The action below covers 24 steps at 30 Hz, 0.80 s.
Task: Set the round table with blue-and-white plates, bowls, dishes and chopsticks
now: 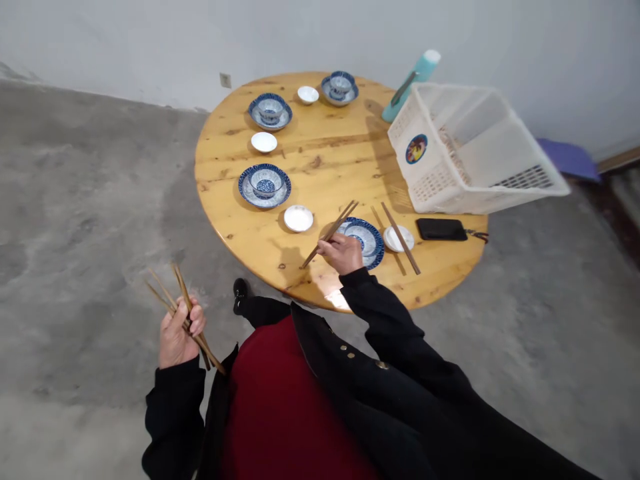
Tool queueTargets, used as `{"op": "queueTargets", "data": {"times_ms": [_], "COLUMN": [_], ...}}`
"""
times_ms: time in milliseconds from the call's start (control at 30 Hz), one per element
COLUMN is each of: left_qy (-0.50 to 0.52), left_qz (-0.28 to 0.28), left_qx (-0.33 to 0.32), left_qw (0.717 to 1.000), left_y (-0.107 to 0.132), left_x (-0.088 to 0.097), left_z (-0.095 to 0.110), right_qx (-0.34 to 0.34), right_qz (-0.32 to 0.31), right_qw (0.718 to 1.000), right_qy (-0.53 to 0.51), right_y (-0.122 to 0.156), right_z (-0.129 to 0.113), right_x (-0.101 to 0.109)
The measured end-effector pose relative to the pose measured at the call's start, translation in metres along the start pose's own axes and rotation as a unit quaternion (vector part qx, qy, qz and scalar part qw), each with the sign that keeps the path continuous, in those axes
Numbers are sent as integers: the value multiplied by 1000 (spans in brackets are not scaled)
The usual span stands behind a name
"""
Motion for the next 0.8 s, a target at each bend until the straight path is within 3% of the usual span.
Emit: {"op": "queueTargets", "data": {"times_ms": [167,400,633,800], "left_qy": [-48,-112,-128,-135], "left_qz": [-21,-14,-22,-75], "left_qx": [34,122,171,213], "left_qw": [998,986,977,965], "left_y": [-73,-154,-201,-227], "left_x": [-17,-29,-40,-61], "left_z": [35,76,86,80], "right_qx": [-153,-297,-356,-362], "right_qz": [-43,-68,-56,-56], "right_qw": [976,940,930,930], "right_qy": [-151,-154,-70,27], "right_y": [-52,-121,-138,-139], "right_z": [-6,-9,6,12], "right_x": [-8,-58,-84,-89]}}
Point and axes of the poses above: each hand's wrist, its own y-axis away from the middle knuckle, its own x-axis out of the back of the hand, z = x × y, the point moved 4 cm from there along -y, towards the middle knuckle, and after that the axes turned 12 degrees about y, right-handed, at the moved point
